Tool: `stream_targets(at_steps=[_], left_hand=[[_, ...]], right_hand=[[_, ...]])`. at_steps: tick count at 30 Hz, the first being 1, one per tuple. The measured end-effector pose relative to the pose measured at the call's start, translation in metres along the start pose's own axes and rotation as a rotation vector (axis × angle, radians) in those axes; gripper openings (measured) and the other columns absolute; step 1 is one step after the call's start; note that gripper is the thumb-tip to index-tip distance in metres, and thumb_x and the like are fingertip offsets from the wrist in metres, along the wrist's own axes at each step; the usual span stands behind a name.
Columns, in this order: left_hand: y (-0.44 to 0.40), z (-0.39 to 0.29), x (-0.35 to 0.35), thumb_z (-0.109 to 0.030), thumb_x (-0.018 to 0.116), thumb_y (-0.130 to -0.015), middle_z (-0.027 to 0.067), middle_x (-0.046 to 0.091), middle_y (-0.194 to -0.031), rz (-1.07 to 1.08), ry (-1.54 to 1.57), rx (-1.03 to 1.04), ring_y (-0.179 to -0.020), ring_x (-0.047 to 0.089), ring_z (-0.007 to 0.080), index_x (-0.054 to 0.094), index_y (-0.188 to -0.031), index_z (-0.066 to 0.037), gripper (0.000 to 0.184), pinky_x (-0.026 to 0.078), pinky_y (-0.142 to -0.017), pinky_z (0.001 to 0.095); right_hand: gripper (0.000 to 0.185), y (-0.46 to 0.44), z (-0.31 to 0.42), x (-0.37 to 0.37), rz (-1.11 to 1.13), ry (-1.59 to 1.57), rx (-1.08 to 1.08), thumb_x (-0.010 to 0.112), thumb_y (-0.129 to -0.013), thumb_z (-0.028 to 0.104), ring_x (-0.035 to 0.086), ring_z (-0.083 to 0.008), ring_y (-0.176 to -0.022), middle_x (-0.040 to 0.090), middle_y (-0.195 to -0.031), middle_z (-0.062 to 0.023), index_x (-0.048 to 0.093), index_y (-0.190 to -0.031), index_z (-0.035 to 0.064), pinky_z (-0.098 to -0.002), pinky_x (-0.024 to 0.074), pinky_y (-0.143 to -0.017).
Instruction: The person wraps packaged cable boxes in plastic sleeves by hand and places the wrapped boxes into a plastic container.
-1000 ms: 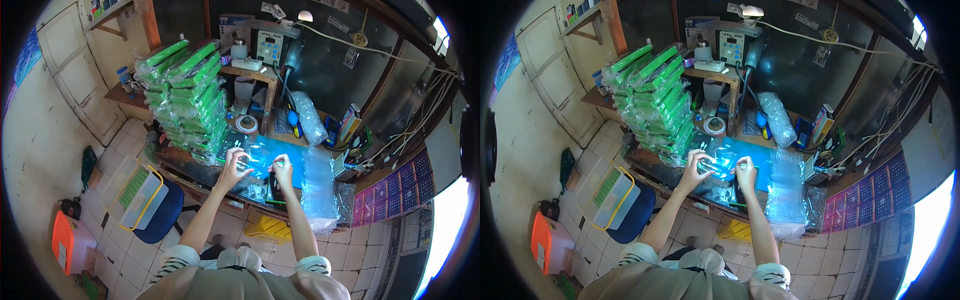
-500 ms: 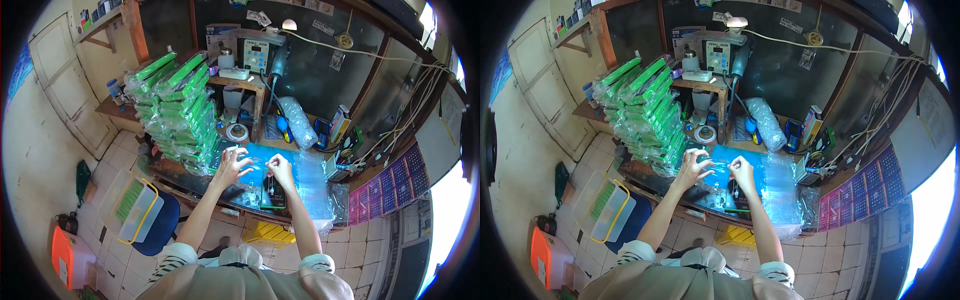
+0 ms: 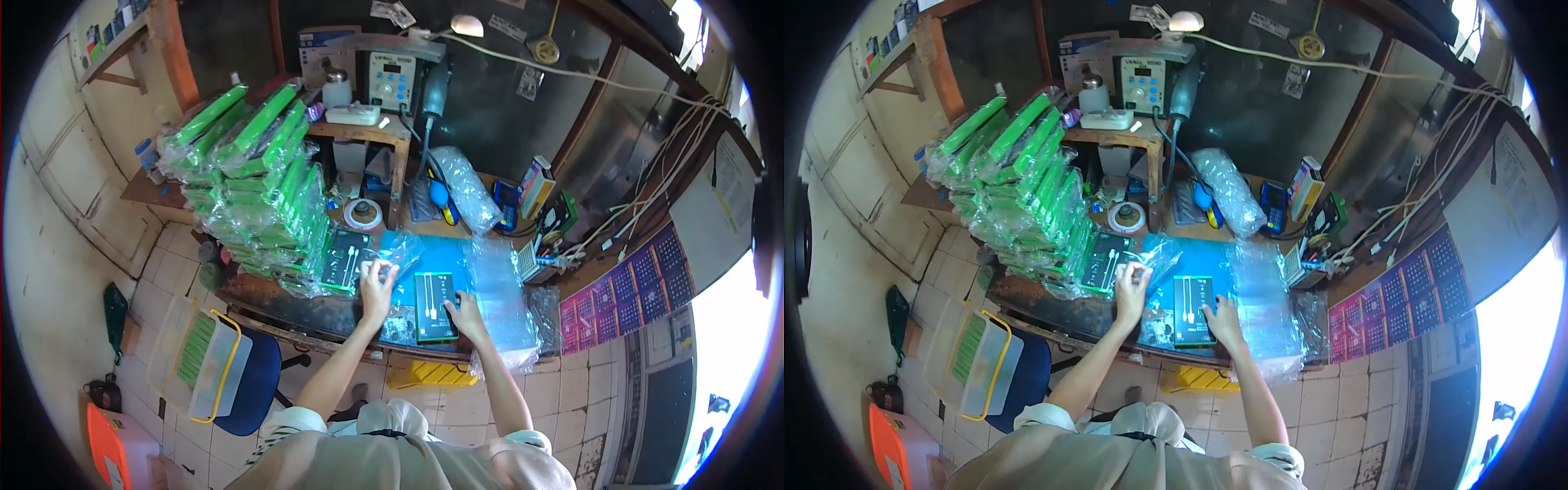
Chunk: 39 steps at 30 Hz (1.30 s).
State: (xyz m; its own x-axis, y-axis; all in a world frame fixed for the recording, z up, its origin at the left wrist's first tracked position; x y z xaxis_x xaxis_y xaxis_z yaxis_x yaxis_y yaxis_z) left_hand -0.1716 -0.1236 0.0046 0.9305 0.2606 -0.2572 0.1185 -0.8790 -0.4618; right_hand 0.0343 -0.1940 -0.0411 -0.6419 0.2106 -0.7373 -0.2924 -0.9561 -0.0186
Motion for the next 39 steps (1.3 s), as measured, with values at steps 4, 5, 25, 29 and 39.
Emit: stream_targets(at_steps=[4,5,25,29,39], left_hand=[[0.037,0.007,0.029,-0.017,0.062,-0.080,0.0117,0.045,-0.091,0.097,0.018,-0.104,-0.074,0.053,0.0211,0.056,-0.089,-0.005,0.017,0.045,-0.065,0.0326],[0.042,0.010,0.035,-0.018,0.062,-0.081,0.0125,0.046,-0.092,0.116,-0.039,-0.060,-0.076,0.053,0.0229,0.056,-0.089,-0.004,0.017,0.044,-0.068,0.0338],[0.042,0.003,0.037,-0.032,0.054,-0.087,-0.0002,0.048,-0.102,0.396,0.641,-0.811,-0.096,0.047,0.0175,0.049,-0.096,-0.015,0.020,0.044,-0.071,0.0402],[0.036,0.001,0.036,-0.035,0.054,-0.086,-0.0004,0.047,-0.105,0.459,0.562,-0.901,-0.099,0.044,0.0182,0.049,-0.097,-0.016,0.022,0.045,-0.071,0.0419],[0.001,-0.006,0.005,-0.024,0.059,-0.083,0.0016,0.052,-0.081,0.434,0.482,-0.657,-0.072,0.049,0.0144,0.056,-0.087,-0.010,0.015,0.044,-0.062,0.0326]], right_hand=[[0.054,0.011,0.008,0.012,-0.032,0.103,0.075,0.057,-0.080,0.035,0.049,-0.0356,-0.095,0.050,-0.098,-0.0234,0.048,-0.113,-0.0069,-0.0390,0.0397,-0.084],[0.054,0.013,0.012,0.013,-0.052,0.126,0.088,0.056,-0.080,0.036,0.049,-0.0362,-0.097,0.050,-0.099,-0.0240,0.049,-0.112,-0.0068,-0.0396,0.0384,-0.086],[0.064,0.008,0.067,-0.030,-0.071,-0.204,-0.458,0.040,-0.076,-0.013,0.052,-0.0324,-0.100,0.047,-0.116,-0.0208,0.036,-0.132,0.0198,-0.0344,0.0409,-0.087],[0.058,0.010,0.073,-0.035,-0.009,-0.121,-0.414,0.041,-0.079,-0.009,0.050,-0.0384,-0.097,0.041,-0.113,-0.0221,0.041,-0.128,0.0205,-0.0379,0.0429,-0.084],[0.035,-0.010,0.030,-0.054,-0.251,0.233,-0.701,0.063,-0.062,-0.002,0.049,-0.0302,-0.098,0.056,-0.099,-0.0112,0.058,-0.096,0.0066,-0.0374,0.0417,-0.086]])
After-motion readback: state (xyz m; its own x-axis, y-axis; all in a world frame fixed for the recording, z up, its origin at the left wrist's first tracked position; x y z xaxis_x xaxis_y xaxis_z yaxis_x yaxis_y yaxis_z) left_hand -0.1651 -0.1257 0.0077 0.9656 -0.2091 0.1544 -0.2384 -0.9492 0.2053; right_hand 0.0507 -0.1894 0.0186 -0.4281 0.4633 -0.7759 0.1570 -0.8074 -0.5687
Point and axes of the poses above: each hand's wrist, its own y-axis away from the middle knuckle, its own x-axis out of the palm, z = x × y, the point moved 1 cm from there along -y, towards the middle knuckle
